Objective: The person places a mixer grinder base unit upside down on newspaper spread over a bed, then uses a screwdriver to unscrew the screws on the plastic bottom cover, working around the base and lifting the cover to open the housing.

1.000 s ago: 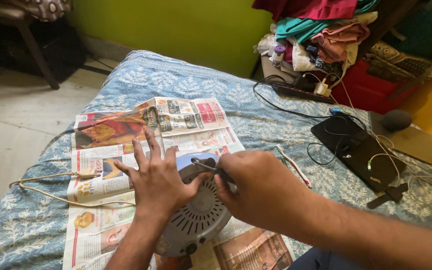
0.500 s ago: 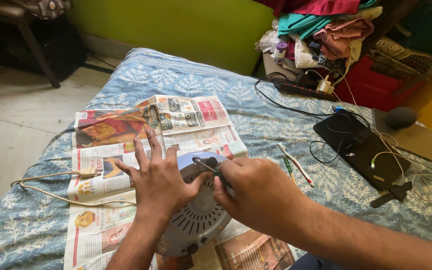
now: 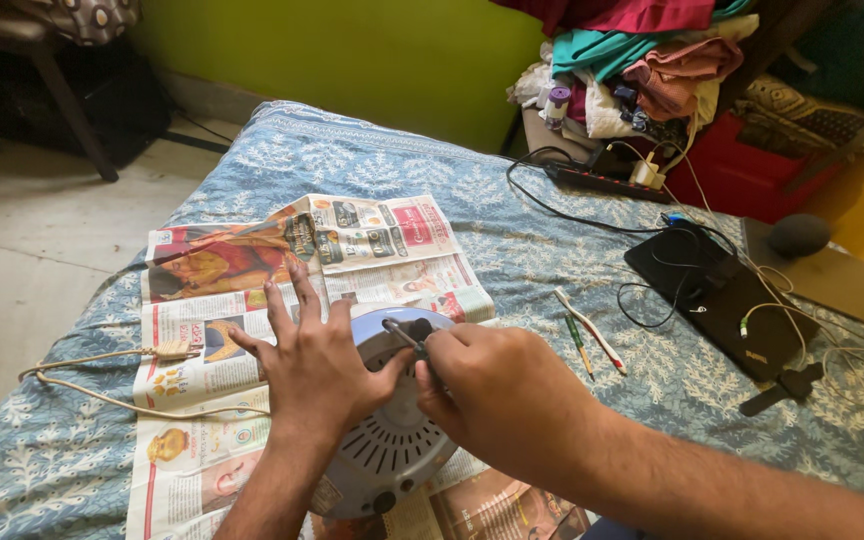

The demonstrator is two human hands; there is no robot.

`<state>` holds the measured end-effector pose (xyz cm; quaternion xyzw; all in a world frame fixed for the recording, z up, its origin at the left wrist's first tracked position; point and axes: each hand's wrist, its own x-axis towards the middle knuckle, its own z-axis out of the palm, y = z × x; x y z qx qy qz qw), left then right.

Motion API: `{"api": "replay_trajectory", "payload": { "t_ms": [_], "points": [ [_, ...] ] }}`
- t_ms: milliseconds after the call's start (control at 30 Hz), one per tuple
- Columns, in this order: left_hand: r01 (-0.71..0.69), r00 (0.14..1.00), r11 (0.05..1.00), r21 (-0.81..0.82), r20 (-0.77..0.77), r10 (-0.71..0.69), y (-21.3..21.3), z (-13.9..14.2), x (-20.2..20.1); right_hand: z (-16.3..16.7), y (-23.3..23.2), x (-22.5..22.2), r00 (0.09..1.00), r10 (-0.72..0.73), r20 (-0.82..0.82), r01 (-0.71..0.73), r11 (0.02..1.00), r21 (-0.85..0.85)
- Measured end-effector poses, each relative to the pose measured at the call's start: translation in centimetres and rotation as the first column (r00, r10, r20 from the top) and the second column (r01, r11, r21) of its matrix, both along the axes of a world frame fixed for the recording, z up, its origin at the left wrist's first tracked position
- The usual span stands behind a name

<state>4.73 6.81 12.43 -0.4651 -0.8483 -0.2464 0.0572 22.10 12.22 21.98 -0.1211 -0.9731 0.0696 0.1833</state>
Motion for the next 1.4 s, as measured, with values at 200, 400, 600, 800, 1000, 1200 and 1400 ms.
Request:
{"api": "replay_trajectory", "payload": {
  "t_ms": [200,400,600,800,1000,1200,1400],
  "points": [
    [-0.008,1.000,1.000,-0.021,0.000,0.008,0.0,0.0,-0.1,0.0,0.1,-0.2,1.000,0.002,0.031,-0.004,0.998,0.055],
    [-0.004,1.000,0.997,-0.075,0.016,0.005,0.2,-0.1,-0.2,0.2,0.1,-0.3,0.998,0.037,0.043,-0.040,0.997,0.067],
    [0.009,1.000,1.000,-0.003,0.022,-0.009,0.2,0.2,-0.1,0.9,-0.3,0.0,0.984,0.087,0.154,-0.130,0.947,0.295],
    [0.052,0.998,0.997,-0.057,0.024,-0.051,0.2,0.3,-0.2,0.7,-0.8,-0.1,0.903,-0.105,0.417,-0.310,0.514,0.800],
    [0.124,0.992,0.989,0.084,-0.020,-0.122,0.5,-0.3,0.4,-0.3,-0.6,-0.5,0.880,-0.111,0.462,-0.377,0.428,0.822],
    [0.144,0.973,0.988,0.055,0.176,-0.152,0.9,-0.5,0.2,0.3,0.1,-1.3,0.874,-0.153,0.461,-0.115,0.858,0.502],
    [0.143,0.983,0.986,0.083,0.106,-0.152,1.3,-0.6,0.9,2.1,0.7,-1.8,0.796,-0.296,0.528,0.146,0.941,0.306]
  ]
}}
